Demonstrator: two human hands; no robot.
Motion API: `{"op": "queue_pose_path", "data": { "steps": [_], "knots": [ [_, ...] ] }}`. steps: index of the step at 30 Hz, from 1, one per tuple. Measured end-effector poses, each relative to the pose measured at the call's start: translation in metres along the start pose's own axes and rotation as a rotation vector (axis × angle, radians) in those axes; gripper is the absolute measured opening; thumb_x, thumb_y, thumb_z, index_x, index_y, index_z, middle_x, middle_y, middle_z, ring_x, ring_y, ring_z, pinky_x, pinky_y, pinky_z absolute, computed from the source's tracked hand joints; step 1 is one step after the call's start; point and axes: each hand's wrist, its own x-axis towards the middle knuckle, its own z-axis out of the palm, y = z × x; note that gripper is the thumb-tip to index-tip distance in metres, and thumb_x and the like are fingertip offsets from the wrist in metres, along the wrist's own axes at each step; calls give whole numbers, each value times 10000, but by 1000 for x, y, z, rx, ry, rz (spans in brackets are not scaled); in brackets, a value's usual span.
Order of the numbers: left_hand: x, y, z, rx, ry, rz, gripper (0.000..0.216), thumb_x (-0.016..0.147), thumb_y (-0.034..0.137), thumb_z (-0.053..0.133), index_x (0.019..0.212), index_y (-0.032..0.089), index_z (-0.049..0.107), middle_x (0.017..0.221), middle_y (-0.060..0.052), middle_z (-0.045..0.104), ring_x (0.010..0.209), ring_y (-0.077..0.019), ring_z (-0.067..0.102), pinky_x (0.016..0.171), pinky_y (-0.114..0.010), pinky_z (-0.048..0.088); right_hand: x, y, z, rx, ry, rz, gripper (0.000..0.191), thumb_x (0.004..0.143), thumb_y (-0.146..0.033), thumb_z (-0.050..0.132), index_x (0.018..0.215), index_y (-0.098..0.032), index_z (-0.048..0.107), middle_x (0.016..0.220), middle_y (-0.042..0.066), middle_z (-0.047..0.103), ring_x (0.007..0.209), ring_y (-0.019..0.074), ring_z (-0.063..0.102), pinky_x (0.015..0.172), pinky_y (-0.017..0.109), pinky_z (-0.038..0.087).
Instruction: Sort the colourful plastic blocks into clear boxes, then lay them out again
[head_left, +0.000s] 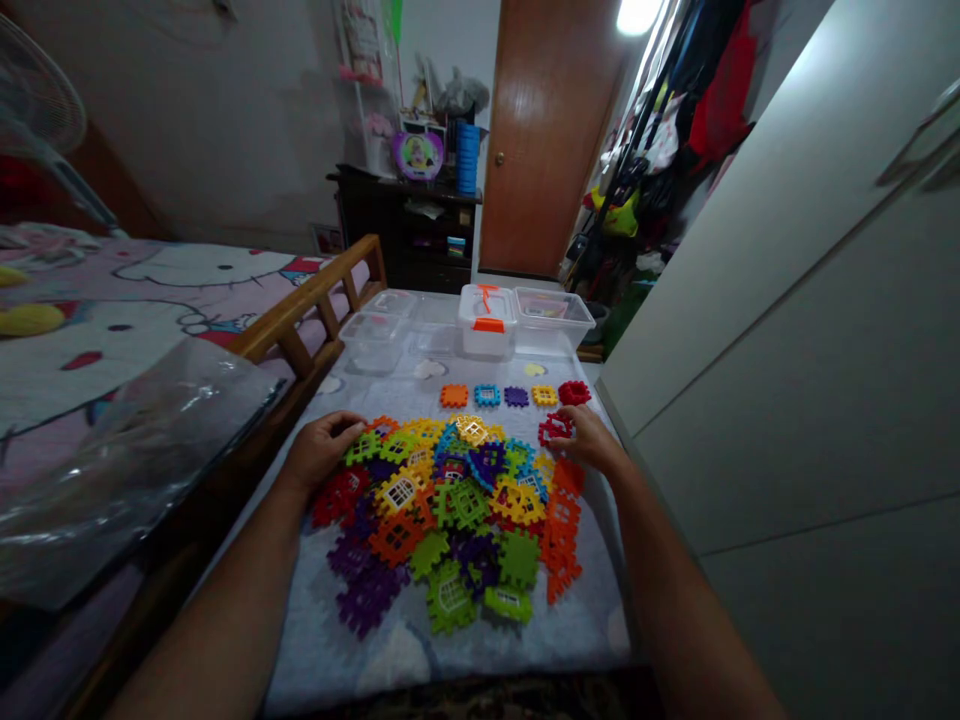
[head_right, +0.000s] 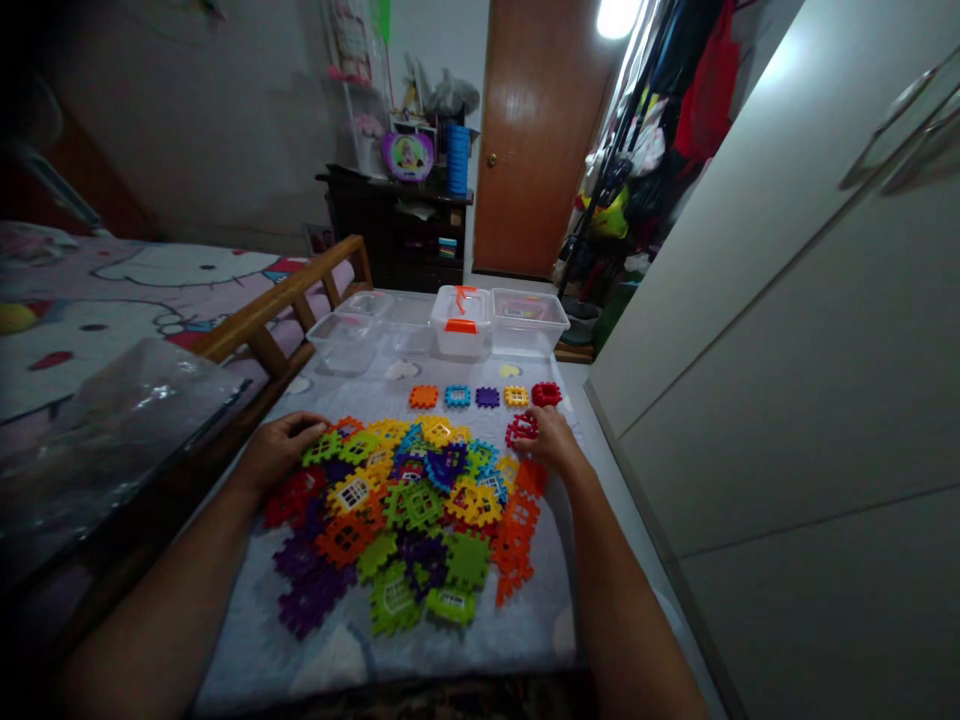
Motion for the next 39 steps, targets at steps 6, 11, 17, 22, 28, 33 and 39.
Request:
{"op": "queue_pose_path", "data": {
  "steps": [6,11,17,22,28,33,39],
  "knots": [
    [1,-3,1,11,6,15,383,729,533,635,867,186,720,846,-37,745,801,-222,682,742,-283,524,2,-9,8,-127,-122,31,544,705,-350,778,1205,-176,653,1171,121,608,1101,271,564,933,322,438],
    [0,2,0,26,8,-17,399,710,543,633,858,183,722,835,-32,741,782,-220,679,740,-285,518,5,-14,2,-136,-165,25,554,717,-343,771,1232,-178,651,1191,126,604,1114,270,556,926,309,428],
    [-1,5,-1,30,3,-11,398,706,550,636,847,188,723,844,-34,743,795,-225,678,757,-291,519,6,-10,4,-138,-142,-31,366,719,-322,761,1052,-182,704,1076,109,626,1004,253,569,860,313,439],
    [0,2,-1,13,3,-9,406,704,560,639,850,191,723,843,-40,747,805,-230,679,740,-285,528,6,-8,7,-145,-113,-46,310,692,-303,773,966,-179,701,1021,88,629,927,223,555,811,296,433],
    [1,0,-1,7,-11,-23,405,707,560,652,861,193,723,825,-35,747,781,-222,680,705,-269,528,11,-9,5,-191,-159,-64,280,707,-317,761,939,-174,697,1007,86,618,909,211,546,773,280,413],
    [1,0,-1,13,-23,-36,421,704,565,657,880,188,722,858,-48,756,787,-228,683,697,-271,531,9,-16,4,-244,-173,-72,272,729,-334,740,941,-170,695,988,90,618,891,210,551,759,284,406],
    [0,4,-3,40,-7,-20,409,699,577,641,845,205,727,850,-36,753,818,-243,689,772,-292,535,11,-6,-2,-203,-30,-103,348,715,-313,729,1037,-188,683,1054,92,621,954,225,553,820,313,426]
  ]
}}
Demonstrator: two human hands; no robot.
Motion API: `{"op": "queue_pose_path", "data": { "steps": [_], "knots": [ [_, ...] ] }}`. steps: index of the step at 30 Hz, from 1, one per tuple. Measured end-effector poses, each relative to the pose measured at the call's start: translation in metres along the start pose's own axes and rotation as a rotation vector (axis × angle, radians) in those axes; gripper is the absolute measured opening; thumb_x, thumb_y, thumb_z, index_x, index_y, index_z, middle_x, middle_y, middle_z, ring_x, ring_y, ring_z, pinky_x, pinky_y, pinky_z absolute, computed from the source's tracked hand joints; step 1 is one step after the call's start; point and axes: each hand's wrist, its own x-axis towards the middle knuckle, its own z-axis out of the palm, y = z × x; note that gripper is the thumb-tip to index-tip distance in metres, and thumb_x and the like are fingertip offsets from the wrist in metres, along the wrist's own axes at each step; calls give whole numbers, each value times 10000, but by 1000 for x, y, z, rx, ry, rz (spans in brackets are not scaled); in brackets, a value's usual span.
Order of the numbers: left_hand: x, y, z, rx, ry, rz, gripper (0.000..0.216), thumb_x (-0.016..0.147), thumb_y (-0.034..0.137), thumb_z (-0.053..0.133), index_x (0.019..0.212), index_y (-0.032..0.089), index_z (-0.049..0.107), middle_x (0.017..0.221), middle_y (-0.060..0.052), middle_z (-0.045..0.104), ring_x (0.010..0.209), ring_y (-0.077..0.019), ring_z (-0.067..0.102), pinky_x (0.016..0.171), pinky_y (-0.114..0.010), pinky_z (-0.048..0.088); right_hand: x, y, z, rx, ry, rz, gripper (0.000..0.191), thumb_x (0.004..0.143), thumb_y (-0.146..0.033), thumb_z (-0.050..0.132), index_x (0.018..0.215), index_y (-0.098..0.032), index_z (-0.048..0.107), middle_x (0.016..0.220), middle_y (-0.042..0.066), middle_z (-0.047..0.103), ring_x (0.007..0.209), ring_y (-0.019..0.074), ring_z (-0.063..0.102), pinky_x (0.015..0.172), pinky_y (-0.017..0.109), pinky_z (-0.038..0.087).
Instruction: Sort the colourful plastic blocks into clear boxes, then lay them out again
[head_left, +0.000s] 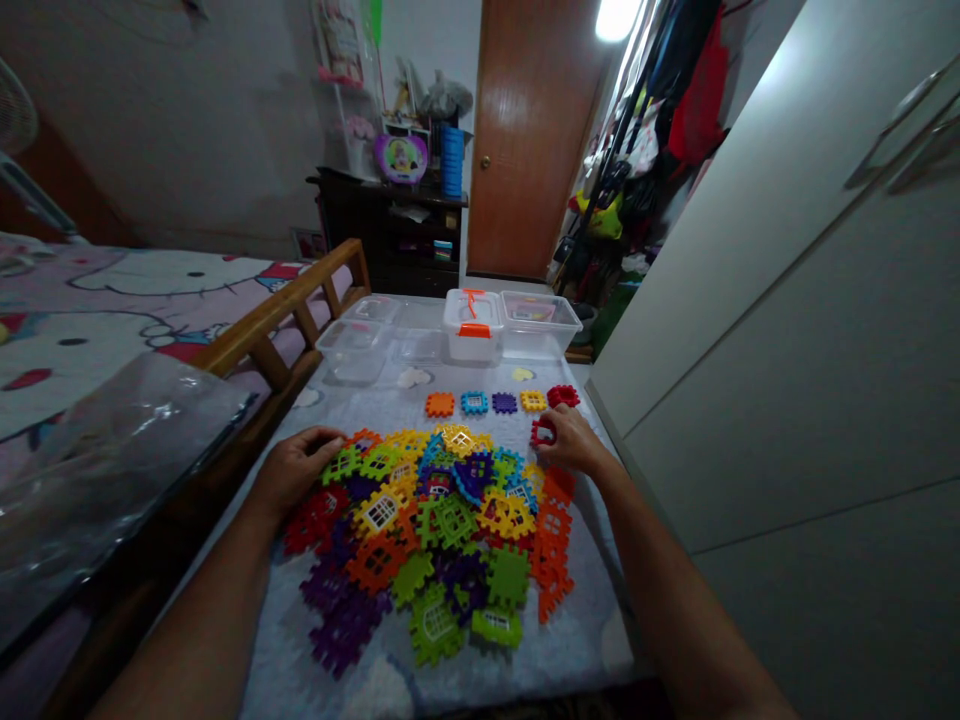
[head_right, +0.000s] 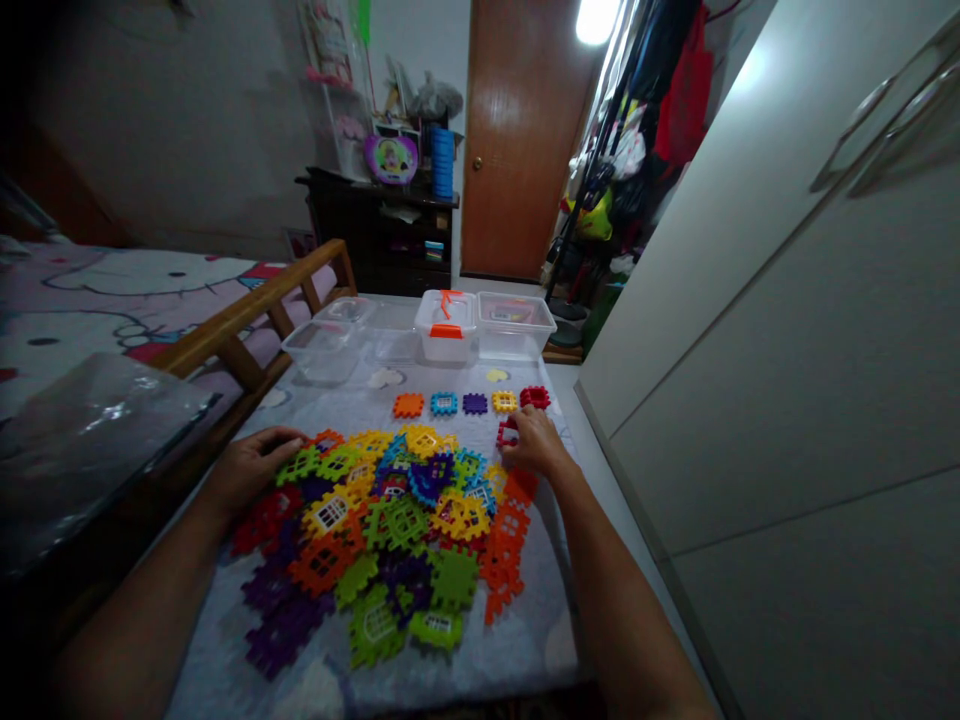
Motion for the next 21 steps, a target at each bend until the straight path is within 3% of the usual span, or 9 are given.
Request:
{"op": "queue_pose_path", "data": {
  "steps": [4,8,13,21],
  "knots": [
    [0,0,-1,9,-4,-14,419,686,586,645,850,209,730,856,-40,757,819,-253,691,782,-307,538,18,36,-20,9,120,52,462,726,-299,716,1176,-215,652,1131,101,612,1010,247,554,900,355,431],
    [1,-4,-1,12,-1,-8,416,697,589,649,855,213,734,863,-39,759,828,-254,693,786,-308,539,44,64,-39,-26,62,98,464,709,-285,723,1165,-215,668,1144,104,622,1021,261,563,917,358,435],
    [0,-5,0,8,-9,-17,432,704,593,652,882,208,732,883,-42,762,847,-254,693,780,-302,538,65,71,-40,-87,-83,95,505,688,-257,728,1188,-223,671,1157,97,623,1036,255,572,901,325,442],
    [1,-6,0,4,-14,-20,448,699,609,642,870,204,727,868,-46,757,837,-255,691,746,-298,540,72,75,-33,-84,-151,92,487,667,-268,748,1149,-224,695,1130,101,638,1013,263,586,865,318,455]
  ]
}}
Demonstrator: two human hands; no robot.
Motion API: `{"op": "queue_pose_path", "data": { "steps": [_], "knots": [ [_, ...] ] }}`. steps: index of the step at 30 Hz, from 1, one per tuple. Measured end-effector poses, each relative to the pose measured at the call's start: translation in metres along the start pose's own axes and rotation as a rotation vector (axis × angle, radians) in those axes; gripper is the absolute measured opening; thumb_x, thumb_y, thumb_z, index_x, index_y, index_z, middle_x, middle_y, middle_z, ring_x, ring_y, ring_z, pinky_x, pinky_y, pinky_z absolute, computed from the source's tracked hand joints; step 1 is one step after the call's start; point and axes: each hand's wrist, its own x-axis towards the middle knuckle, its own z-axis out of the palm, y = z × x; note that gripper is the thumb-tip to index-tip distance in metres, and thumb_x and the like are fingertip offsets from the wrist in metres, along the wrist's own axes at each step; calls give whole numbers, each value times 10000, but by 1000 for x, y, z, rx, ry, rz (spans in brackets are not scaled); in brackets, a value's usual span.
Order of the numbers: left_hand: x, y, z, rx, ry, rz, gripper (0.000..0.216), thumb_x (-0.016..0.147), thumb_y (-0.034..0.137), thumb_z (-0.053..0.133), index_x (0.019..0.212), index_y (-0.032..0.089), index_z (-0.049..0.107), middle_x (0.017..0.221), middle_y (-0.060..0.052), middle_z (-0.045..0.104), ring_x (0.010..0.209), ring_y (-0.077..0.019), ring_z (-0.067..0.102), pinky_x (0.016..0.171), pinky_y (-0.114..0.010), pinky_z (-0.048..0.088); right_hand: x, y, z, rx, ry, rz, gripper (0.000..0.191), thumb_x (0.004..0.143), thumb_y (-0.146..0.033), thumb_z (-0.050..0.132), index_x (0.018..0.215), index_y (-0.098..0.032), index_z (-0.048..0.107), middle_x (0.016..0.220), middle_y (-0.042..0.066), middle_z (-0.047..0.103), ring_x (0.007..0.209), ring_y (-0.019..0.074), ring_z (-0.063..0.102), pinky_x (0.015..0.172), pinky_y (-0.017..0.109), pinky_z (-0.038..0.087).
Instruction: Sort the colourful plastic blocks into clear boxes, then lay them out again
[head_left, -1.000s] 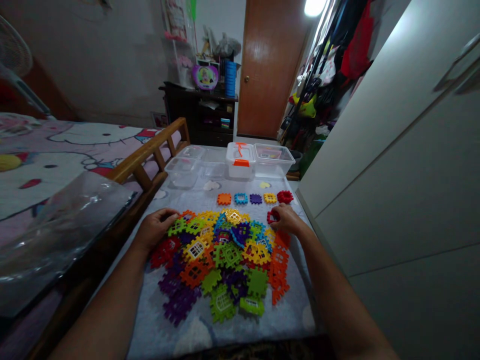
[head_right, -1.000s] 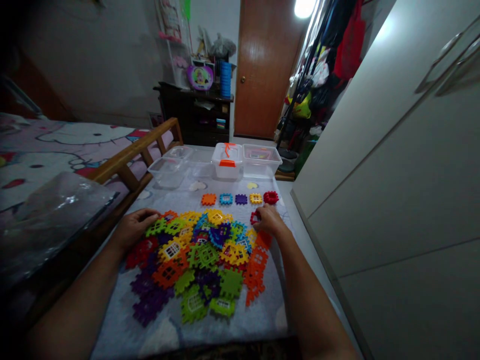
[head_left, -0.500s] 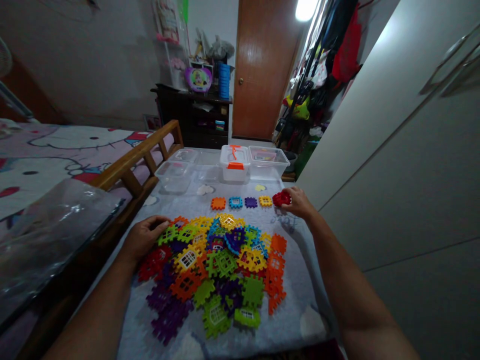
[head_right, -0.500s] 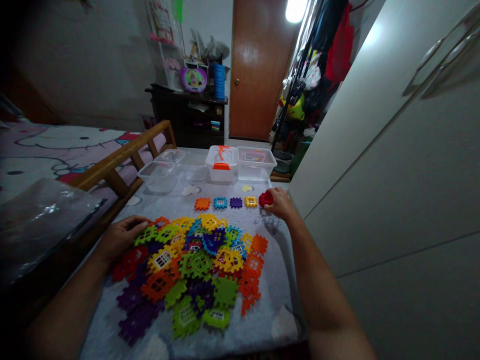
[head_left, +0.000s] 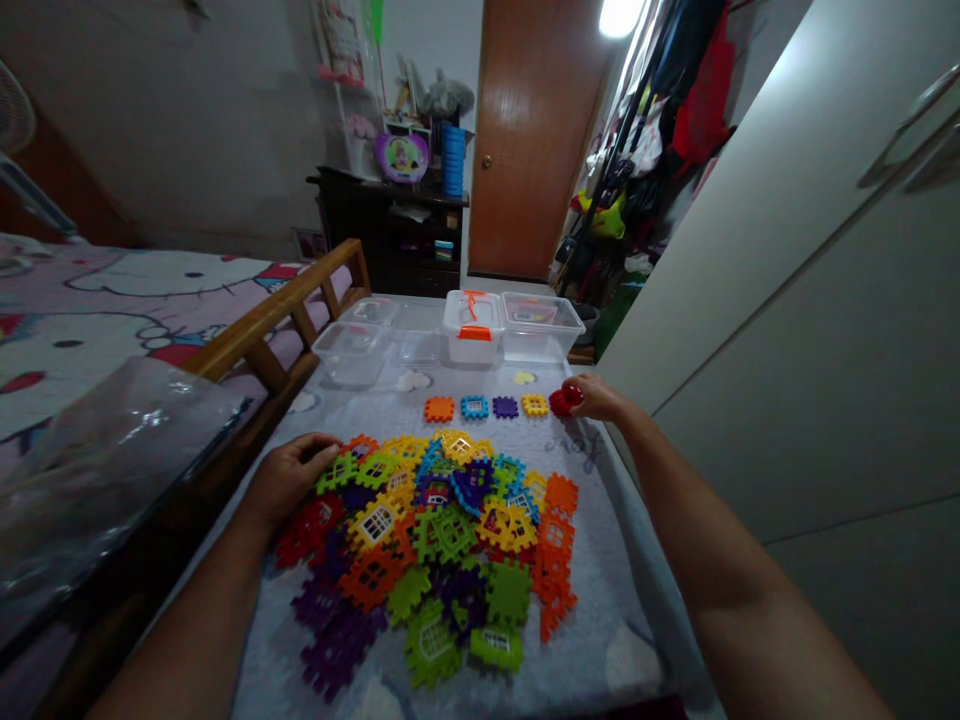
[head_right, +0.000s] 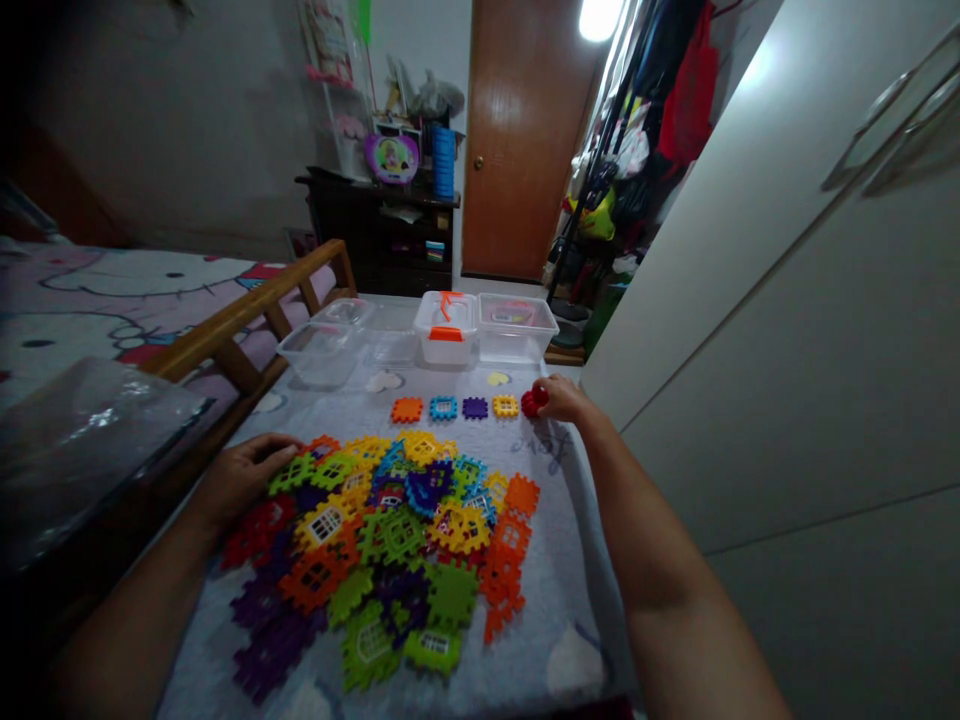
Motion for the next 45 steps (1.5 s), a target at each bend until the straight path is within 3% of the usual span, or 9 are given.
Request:
{"op": "queue_pose_path", "data": {
  "steps": [8,14,19,22,24,27,31,39,45],
  "knots": [
    [-2,5,0,1,3,-25,436,692,595,643,869,205,725,868,-39,754,819,-253,690,751,-302,538,3,5,7,35,-10,-25,796,603,-257,807,1360,-214,565,1264,125,601,1121,290,567,946,357,446],
    [-2,5,0,7,6,-22,437,699,593,642,880,205,727,880,-40,758,841,-258,697,755,-301,537,6,1,9,52,-17,-2,729,615,-244,803,1311,-179,594,1234,135,620,1122,304,580,950,359,455],
    [-1,1,0,3,14,-18,420,704,587,650,867,208,727,869,-35,754,840,-252,699,766,-293,536,-13,-1,-2,77,60,20,807,674,-299,790,1409,-156,490,1391,176,513,1277,333,492,1049,413,407],
    [0,-1,0,0,9,-18,422,698,588,659,874,210,725,857,-28,750,826,-241,696,744,-281,537,-46,-4,-4,175,233,-6,667,761,-308,727,1375,-165,510,1376,164,519,1267,302,503,1051,413,412],
    [0,-1,0,0,5,-22,433,692,593,662,883,209,723,851,-26,749,810,-236,694,733,-280,537,-72,-11,1,297,280,-4,490,796,-283,687,1262,-173,584,1246,138,594,1097,252,599,936,370,483],
    [-2,4,0,14,-8,-29,440,690,592,655,888,204,723,846,-22,745,797,-229,687,739,-284,534,-109,-27,15,460,124,19,306,825,-258,642,1120,-178,634,1019,82,663,841,182,631,773,310,508],
    [-4,11,0,-10,0,-26,422,673,569,656,865,199,721,832,-18,741,785,-224,676,722,-280,532,-137,-50,34,491,-28,31,289,787,-219,664,1070,-164,655,974,75,666,816,172,610,752,291,487],
    [-1,0,3,-41,26,-23,423,680,564,673,875,192,718,822,-22,736,780,-218,677,712,-268,525,-137,-66,60,451,79,11,135,730,-78,570,791,-168,651,851,38,620,774,152,550,707,252,416],
    [3,-10,3,-10,18,21,412,722,559,653,887,187,715,839,-29,733,809,-218,673,721,-262,516,-129,-71,61,637,155,81,69,750,-162,523,753,-197,583,691,-13,604,640,138,528,602,240,379]
  ]
}}
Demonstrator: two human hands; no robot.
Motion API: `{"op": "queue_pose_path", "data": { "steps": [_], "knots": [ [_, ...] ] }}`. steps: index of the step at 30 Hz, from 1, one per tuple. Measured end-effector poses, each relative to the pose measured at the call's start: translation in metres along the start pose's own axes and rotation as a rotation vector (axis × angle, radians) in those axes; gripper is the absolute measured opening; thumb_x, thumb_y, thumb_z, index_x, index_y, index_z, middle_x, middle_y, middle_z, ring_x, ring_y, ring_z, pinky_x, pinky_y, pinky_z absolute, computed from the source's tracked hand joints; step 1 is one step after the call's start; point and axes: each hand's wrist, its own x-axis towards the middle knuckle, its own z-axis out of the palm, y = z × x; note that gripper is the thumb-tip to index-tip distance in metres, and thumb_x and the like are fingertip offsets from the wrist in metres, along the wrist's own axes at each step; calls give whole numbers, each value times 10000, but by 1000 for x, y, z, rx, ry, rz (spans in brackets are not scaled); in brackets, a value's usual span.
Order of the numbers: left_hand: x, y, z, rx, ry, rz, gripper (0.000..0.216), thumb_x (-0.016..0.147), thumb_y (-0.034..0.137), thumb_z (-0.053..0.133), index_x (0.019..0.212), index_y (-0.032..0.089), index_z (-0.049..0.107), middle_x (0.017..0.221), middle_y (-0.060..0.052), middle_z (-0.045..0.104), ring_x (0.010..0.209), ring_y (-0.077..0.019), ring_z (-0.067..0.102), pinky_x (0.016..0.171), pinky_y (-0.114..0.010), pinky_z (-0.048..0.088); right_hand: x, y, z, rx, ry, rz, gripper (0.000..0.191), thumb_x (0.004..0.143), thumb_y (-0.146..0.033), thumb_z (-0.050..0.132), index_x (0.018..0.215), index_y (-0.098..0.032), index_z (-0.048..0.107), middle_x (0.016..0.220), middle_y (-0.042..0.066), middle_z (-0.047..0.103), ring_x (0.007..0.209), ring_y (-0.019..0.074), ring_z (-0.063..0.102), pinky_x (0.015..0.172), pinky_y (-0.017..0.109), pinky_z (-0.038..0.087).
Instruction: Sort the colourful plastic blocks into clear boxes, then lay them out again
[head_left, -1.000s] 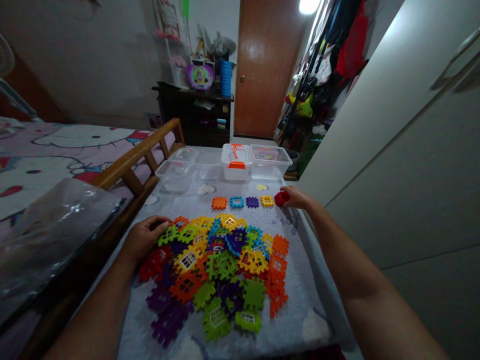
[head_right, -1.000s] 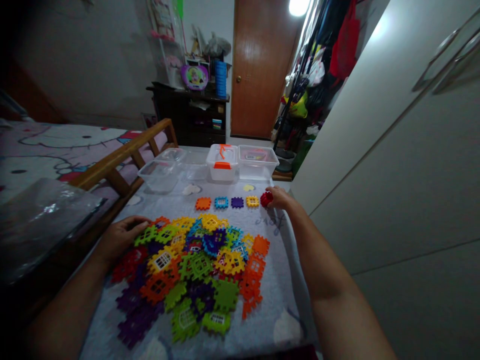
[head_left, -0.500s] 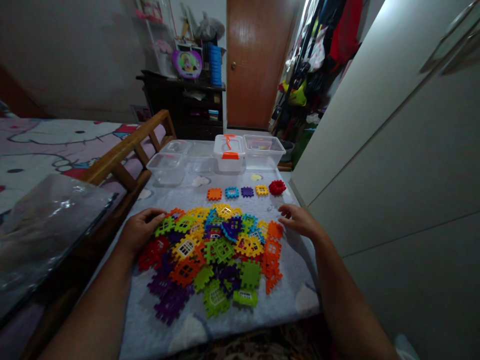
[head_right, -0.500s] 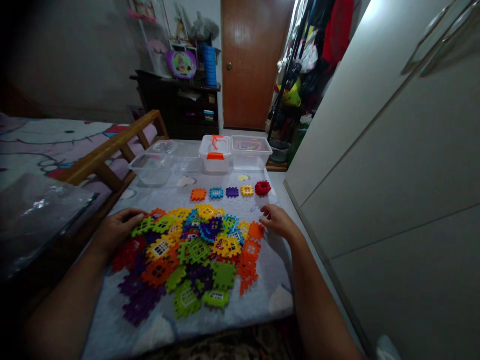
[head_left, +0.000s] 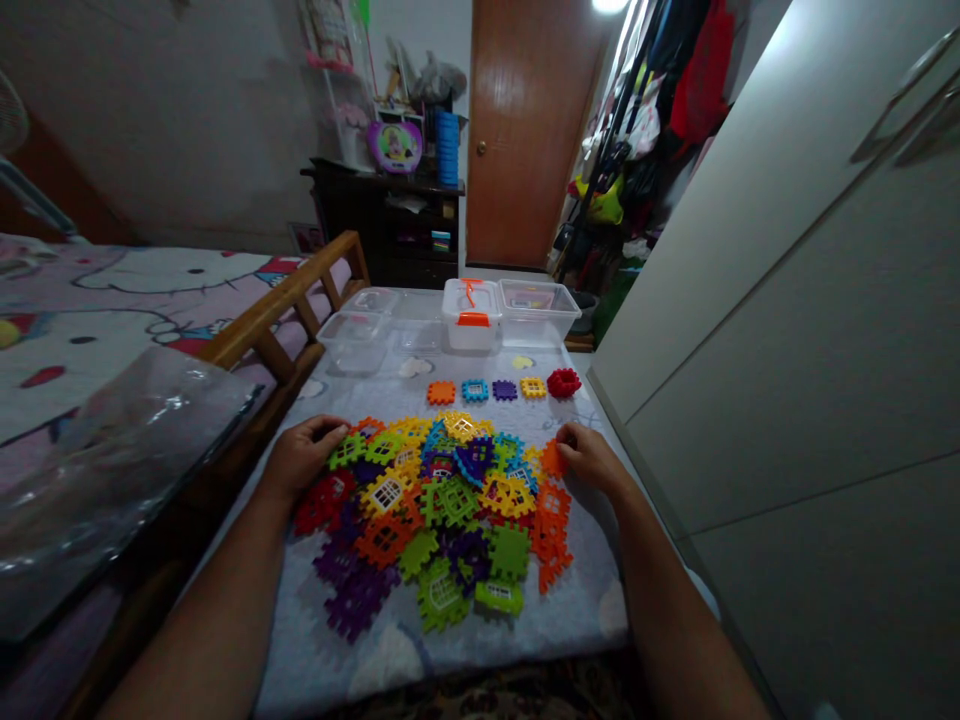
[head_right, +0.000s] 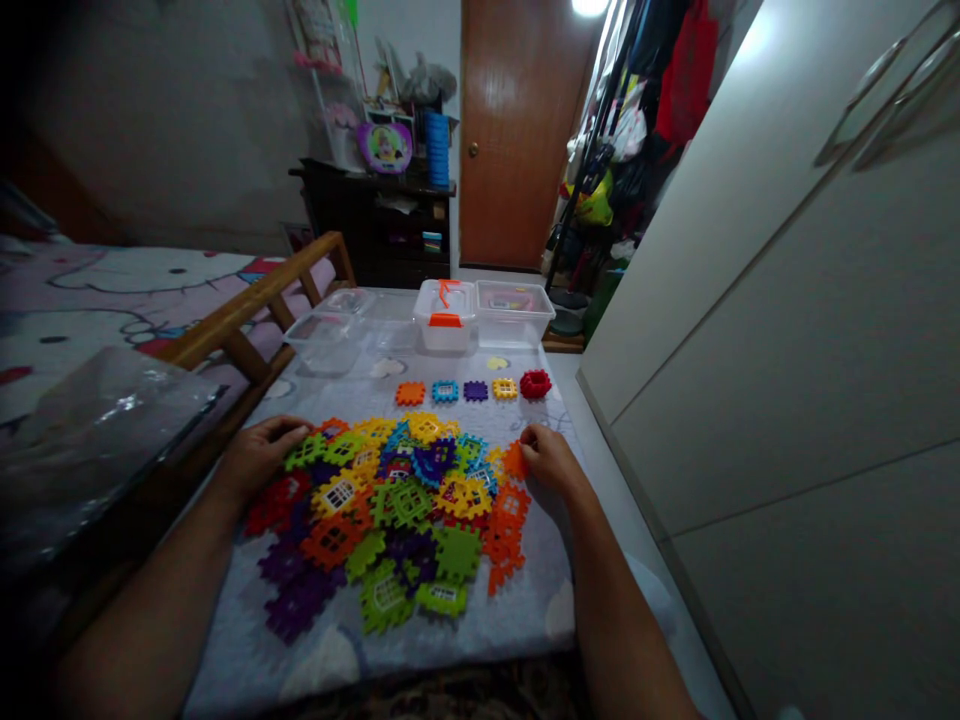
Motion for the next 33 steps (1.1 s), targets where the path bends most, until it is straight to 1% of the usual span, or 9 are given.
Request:
{"op": "queue_pose_path", "data": {
  "steps": [2,6,9,12,16,19,24,29,33],
  "knots": [
    [0,0,0,-4,2,11,406,729,556,647,884,187,714,849,-34,736,814,-218,671,727,-266,516,1,-4,1,67,119,-26,54,780,-222,513,768,-207,564,681,-12,593,632,150,531,608,257,395],
    [-3,10,-1,6,17,12,394,722,542,634,857,181,717,833,-38,733,795,-220,669,735,-280,514,1,-11,7,114,474,-129,54,814,-248,497,777,-221,526,773,20,575,718,174,537,678,287,433],
    [-5,17,-1,2,27,9,395,706,543,634,827,177,720,817,-39,732,783,-222,669,741,-286,517,2,-13,14,22,559,-216,69,815,-201,495,754,-231,501,792,30,541,769,193,517,735,315,438],
    [-5,16,0,-20,26,15,404,695,553,643,826,179,724,800,-37,732,764,-218,666,707,-278,517,2,-12,22,-68,467,-275,102,809,-193,534,721,-234,503,800,39,546,822,210,517,795,341,436],
    [-3,10,1,-28,24,19,396,701,550,645,826,183,726,794,-34,731,753,-212,663,688,-269,514,0,-6,25,-32,237,-312,86,782,-166,513,739,-221,564,821,46,592,820,200,554,799,330,450],
    [-4,11,0,-32,24,5,403,702,550,647,842,181,724,804,-33,729,757,-210,662,697,-270,511,-2,-2,20,45,162,-232,149,772,-180,476,814,-213,614,818,35,637,782,186,583,778,317,462],
    [-5,17,0,-17,28,-22,398,690,547,655,840,184,719,799,-23,725,759,-209,664,709,-269,507,-5,-1,7,131,206,-105,208,745,-233,486,878,-197,641,899,49,688,824,190,614,788,319,477],
    [-4,12,0,-29,35,-18,395,687,540,659,851,185,718,823,-28,729,777,-210,665,722,-267,515,-22,-6,-8,64,-59,-67,116,766,-277,544,796,-201,626,700,-10,618,643,147,551,623,264,425],
    [-3,7,1,-29,31,-28,406,694,546,664,876,187,716,836,-33,732,793,-218,671,725,-269,525,-39,-13,-13,21,-202,-51,66,744,-233,586,761,-200,640,695,-11,621,641,141,551,609,252,410]
  ]
}}
